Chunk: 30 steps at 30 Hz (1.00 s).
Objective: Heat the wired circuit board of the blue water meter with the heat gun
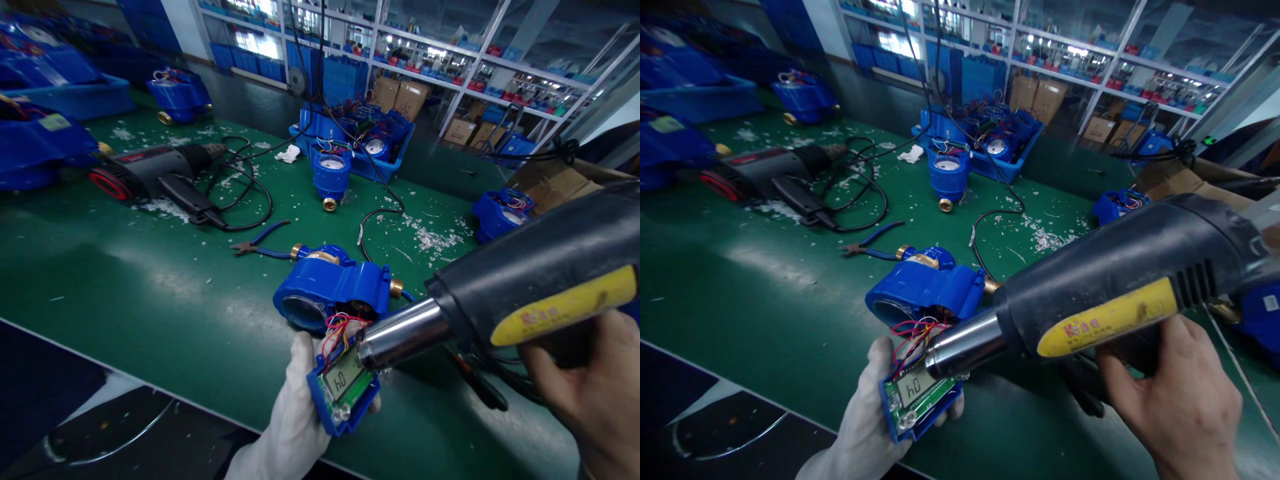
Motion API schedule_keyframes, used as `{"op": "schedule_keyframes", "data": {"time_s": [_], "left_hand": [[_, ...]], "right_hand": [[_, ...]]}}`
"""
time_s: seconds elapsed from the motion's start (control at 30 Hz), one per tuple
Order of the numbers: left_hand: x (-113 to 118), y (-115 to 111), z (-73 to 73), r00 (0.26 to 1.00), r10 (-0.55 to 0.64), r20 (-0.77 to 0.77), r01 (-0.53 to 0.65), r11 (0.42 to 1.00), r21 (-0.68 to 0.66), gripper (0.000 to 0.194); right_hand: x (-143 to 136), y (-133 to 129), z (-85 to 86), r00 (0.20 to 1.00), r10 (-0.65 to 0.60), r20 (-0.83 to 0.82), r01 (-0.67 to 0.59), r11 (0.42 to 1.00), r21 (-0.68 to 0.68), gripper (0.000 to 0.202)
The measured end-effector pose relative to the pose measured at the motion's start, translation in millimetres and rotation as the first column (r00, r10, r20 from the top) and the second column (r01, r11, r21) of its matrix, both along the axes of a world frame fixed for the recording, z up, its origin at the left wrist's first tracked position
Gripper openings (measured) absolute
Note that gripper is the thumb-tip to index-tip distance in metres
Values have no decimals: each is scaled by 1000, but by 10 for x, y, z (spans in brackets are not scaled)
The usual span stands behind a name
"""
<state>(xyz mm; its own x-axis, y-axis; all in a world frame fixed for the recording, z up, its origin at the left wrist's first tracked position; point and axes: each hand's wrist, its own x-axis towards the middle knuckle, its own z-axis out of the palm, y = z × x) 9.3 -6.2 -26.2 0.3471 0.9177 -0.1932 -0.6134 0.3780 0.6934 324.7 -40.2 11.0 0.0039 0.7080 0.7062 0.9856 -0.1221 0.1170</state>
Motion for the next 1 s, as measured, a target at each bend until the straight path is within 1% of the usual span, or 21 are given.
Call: {"op": "schedule_keyframes", "data": {"time_s": [0.1,0.2,0.27,0.33,0.37,0.47,0.57,0.63,0.7,0.77,0.83,0.9,0.93,1.0], "left_hand": [[0,-12,60,1000,-9,6,9,999,36,73],[-30,-28,77,1000,-17,-11,17,1000,19,80],[-55,-28,71,999,-50,0,50,999,-21,88],[-73,-15,62,997,-76,31,78,993,-89,92],[-77,-4,58,996,-78,36,82,991,-110,89],[-84,36,52,997,-71,31,74,991,-114,70],[-94,71,58,995,-76,68,86,984,-159,56],[-101,84,74,992,-85,95,103,974,-203,52],[-102,89,97,993,-83,82,99,972,-214,53],[-93,89,115,996,-74,54,84,973,-215,56],[-78,89,122,995,-82,53,92,972,-218,56],[-63,87,120,995,-83,63,95,974,-206,53],[-58,85,119,995,-81,61,92,975,-200,52],[-55,82,121,995,-86,49,94,977,-191,53]], "right_hand": [[-49,70,41,990,-69,-125,59,995,-84,70],[-33,260,109,946,-142,-290,102,984,-148,79],[75,461,119,908,-195,-370,126,971,-204,81],[246,685,79,864,-275,-422,143,937,-317,77],[337,791,41,846,-315,-430,155,917,-367,72],[526,1041,-117,819,-408,-404,190,856,-480,57],[535,1174,-283,815,-461,-352,220,807,-547,52],[480,1229,-371,820,-474,-321,231,787,-573,53],[422,1286,-432,830,-467,-304,220,776,-592,55],[378,1341,-452,840,-447,-309,191,775,-603,54],[333,1357,-419,848,-425,-316,175,789,-589,56],[253,1278,-337,865,-391,-314,175,822,-543,62],[191,1187,-288,878,-360,-316,161,843,-514,62],[24,901,-219,906,-256,-338,70,877,-476,51]]}}
